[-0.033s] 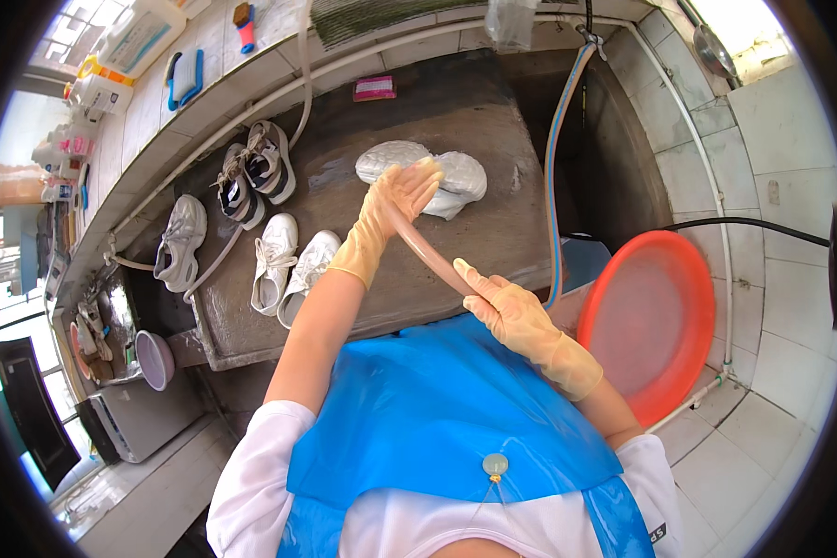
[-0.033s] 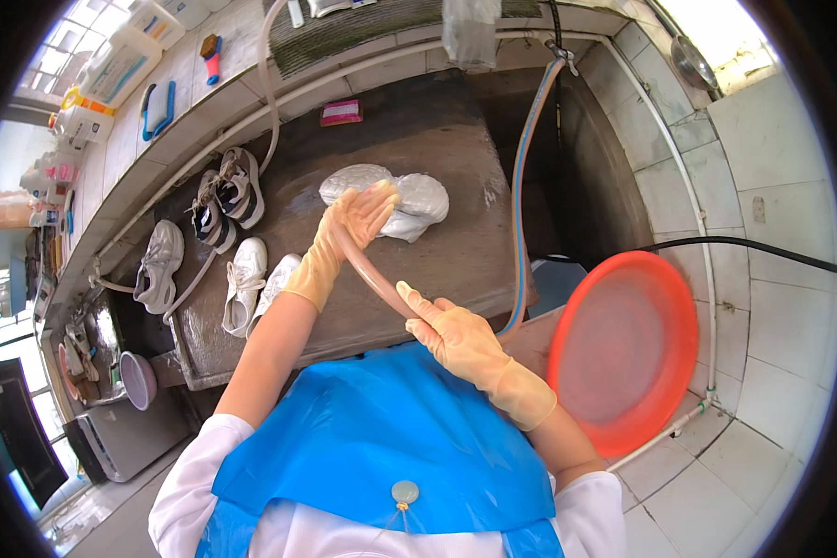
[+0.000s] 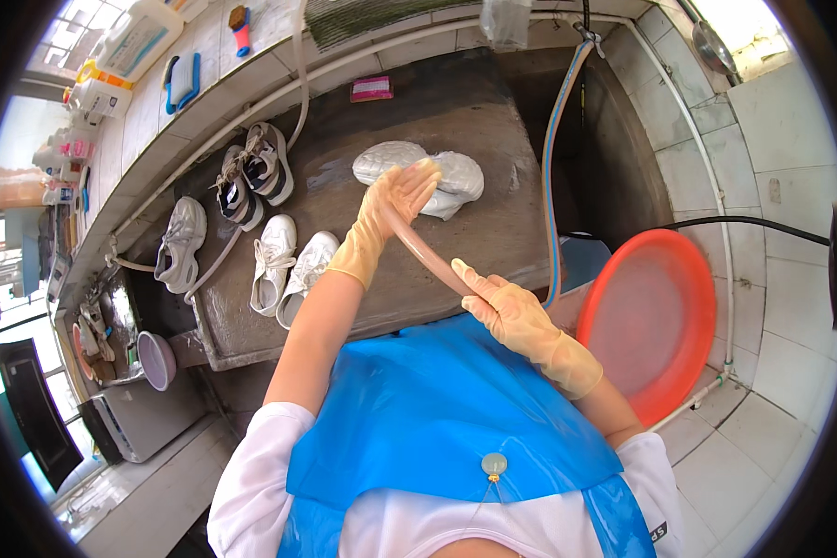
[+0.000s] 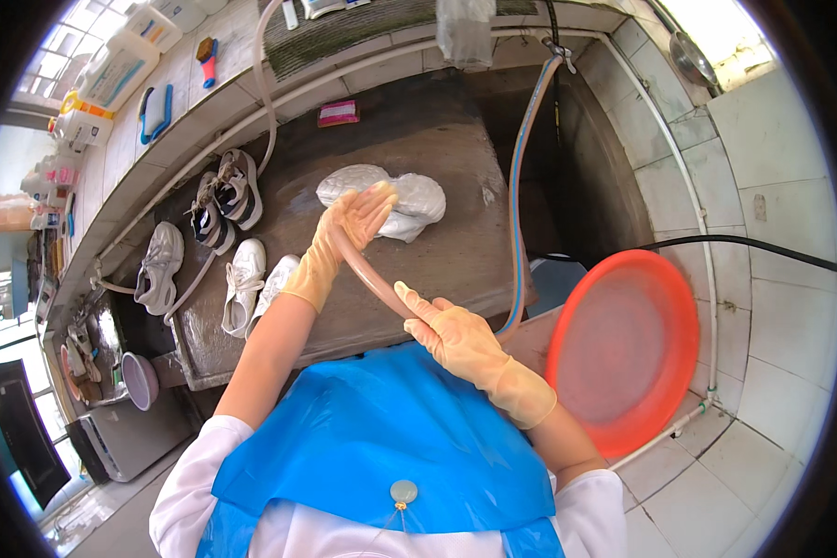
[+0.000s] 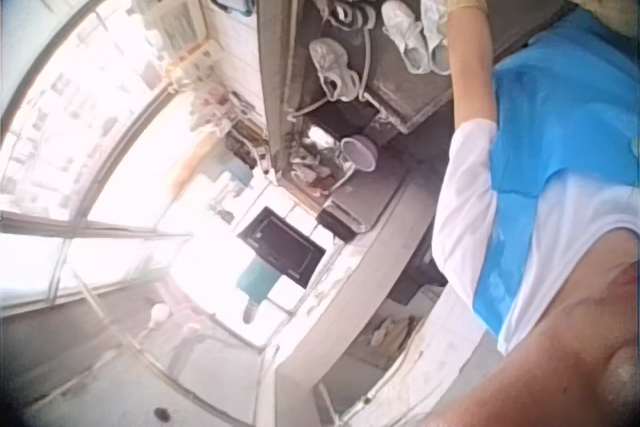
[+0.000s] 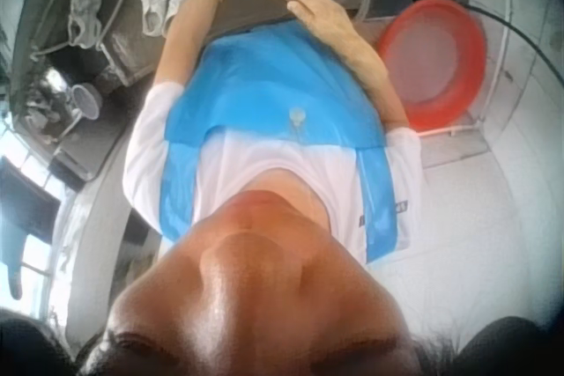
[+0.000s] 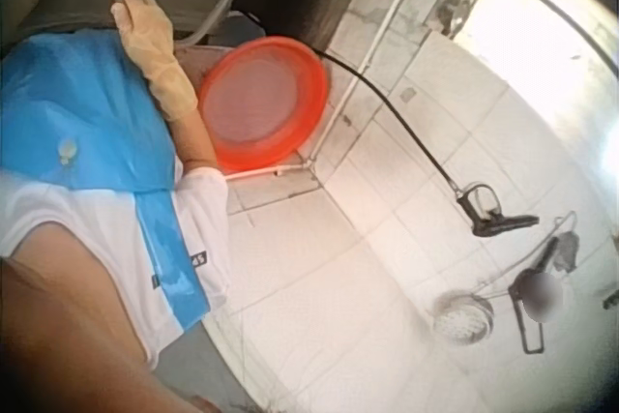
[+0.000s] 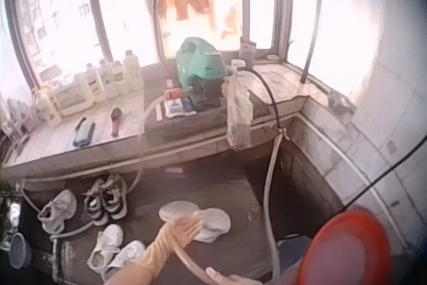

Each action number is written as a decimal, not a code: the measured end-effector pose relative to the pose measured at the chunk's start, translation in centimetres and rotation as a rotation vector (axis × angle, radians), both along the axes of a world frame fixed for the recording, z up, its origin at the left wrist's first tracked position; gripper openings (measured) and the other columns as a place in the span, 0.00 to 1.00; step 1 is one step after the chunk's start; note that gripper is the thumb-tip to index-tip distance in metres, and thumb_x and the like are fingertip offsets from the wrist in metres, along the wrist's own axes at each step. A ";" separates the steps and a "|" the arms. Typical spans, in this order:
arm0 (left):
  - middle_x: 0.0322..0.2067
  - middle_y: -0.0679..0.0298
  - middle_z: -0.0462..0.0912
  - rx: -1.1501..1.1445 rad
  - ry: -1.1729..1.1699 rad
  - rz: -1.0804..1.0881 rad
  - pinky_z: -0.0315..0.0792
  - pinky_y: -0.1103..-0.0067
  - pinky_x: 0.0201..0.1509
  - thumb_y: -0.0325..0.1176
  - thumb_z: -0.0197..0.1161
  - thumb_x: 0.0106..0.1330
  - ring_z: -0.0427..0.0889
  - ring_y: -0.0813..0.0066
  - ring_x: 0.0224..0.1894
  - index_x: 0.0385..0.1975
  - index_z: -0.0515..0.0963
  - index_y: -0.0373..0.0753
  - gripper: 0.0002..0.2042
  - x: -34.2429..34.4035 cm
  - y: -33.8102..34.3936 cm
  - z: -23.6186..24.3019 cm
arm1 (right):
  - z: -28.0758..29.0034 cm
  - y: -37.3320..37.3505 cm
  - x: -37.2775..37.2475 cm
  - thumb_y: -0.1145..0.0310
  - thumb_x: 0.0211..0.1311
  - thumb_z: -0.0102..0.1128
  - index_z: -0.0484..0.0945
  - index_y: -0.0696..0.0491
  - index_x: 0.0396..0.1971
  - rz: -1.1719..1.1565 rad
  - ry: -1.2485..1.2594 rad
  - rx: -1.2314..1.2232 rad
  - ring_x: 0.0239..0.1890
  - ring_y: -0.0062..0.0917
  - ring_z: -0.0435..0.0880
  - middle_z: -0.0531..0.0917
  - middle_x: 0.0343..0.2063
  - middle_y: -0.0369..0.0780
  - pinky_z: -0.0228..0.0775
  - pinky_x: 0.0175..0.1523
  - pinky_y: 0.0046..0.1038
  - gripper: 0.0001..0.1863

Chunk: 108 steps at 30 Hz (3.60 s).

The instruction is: The person cleans white sneakers at a wash station by scrubbing the soles and sides with a brush and rinsing them with a water hose.

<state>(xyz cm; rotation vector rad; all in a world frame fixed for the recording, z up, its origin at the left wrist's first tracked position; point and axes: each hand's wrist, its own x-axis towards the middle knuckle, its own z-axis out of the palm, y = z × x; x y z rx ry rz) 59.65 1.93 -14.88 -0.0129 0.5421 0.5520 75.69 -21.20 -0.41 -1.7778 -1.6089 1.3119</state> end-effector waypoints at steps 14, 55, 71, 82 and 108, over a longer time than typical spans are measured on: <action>0.54 0.46 0.77 0.327 0.399 -0.051 0.76 0.69 0.61 0.26 0.58 0.69 0.79 0.55 0.56 0.55 0.73 0.31 0.16 3.2 1.0 -0.2 | -0.7 0.2 6.6 0.56 0.73 0.50 0.58 0.43 0.72 0.037 0.077 0.008 0.40 0.41 0.79 0.79 0.38 0.46 0.71 0.48 0.37 0.30; 0.65 0.48 0.66 0.352 0.128 0.074 0.68 0.53 0.67 0.29 0.61 0.68 0.68 0.47 0.65 0.63 0.68 0.38 0.23 1.6 2.5 1.2 | -0.3 4.2 7.4 0.54 0.74 0.46 0.58 0.49 0.71 0.110 0.255 0.152 0.37 0.47 0.80 0.80 0.36 0.51 0.72 0.45 0.42 0.30; 0.56 0.55 0.75 0.033 0.786 0.283 0.68 0.47 0.64 0.27 0.47 0.72 0.71 0.54 0.63 0.58 0.69 0.36 0.16 -3.3 0.4 1.8 | -1.9 8.5 5.9 0.52 0.76 0.37 0.54 0.52 0.72 0.186 0.079 -0.070 0.44 0.50 0.79 0.79 0.42 0.53 0.70 0.50 0.46 0.30; 0.57 0.50 0.77 -0.035 0.467 0.060 0.75 0.64 0.62 0.24 0.56 0.69 0.79 0.55 0.57 0.55 0.71 0.31 0.16 2.1 -1.7 1.2 | 0.2 1.5 10.2 0.51 0.76 0.40 0.58 0.49 0.71 0.045 -0.082 -0.168 0.41 0.46 0.80 0.80 0.40 0.51 0.71 0.47 0.43 0.29; 0.74 0.51 0.46 -0.254 0.845 0.053 0.53 0.55 0.74 0.39 0.40 0.78 0.47 0.53 0.76 0.73 0.45 0.37 0.28 0.8 -3.4 -2.9 | 1.7 2.6 11.1 0.53 0.75 0.41 0.59 0.46 0.71 0.054 -0.043 -0.219 0.46 0.47 0.80 0.80 0.46 0.51 0.71 0.52 0.42 0.28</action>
